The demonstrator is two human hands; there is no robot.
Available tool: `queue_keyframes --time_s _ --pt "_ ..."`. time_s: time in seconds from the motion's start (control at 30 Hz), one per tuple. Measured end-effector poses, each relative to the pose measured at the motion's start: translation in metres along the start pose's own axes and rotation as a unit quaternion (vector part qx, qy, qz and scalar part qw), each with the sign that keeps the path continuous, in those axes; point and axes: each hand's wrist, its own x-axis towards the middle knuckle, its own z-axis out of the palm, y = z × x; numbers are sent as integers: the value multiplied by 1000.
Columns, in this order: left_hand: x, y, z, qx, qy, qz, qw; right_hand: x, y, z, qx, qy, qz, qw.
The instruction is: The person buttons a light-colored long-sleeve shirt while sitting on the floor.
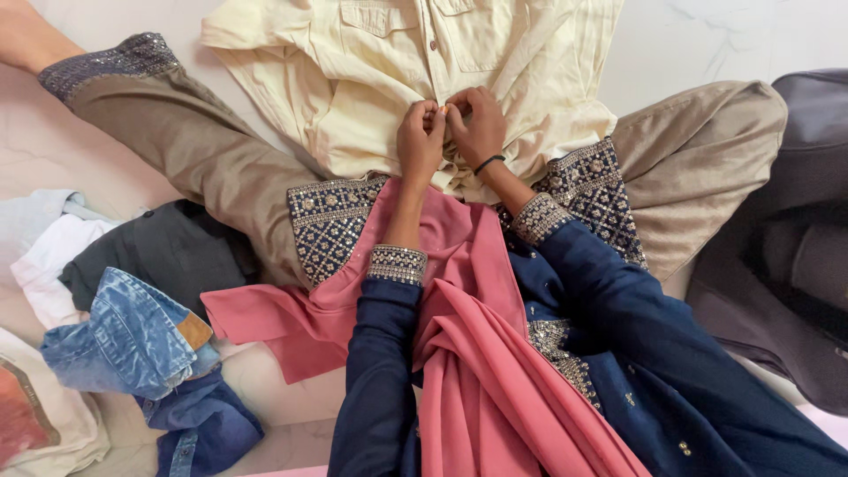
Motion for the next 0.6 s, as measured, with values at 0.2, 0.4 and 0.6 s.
queue_keyframes --time_s 0.2,0.4,0.6 --pt "-7 19 -5 111 -2 65 992 -9 39 28 210 2 148 966" --pt "-9 30 -6 142 16 117 983 -4 55 25 341 -57 236 908" --pt "1 23 -10 138 -91 18 986 39 16 1 107 -68 199 972"
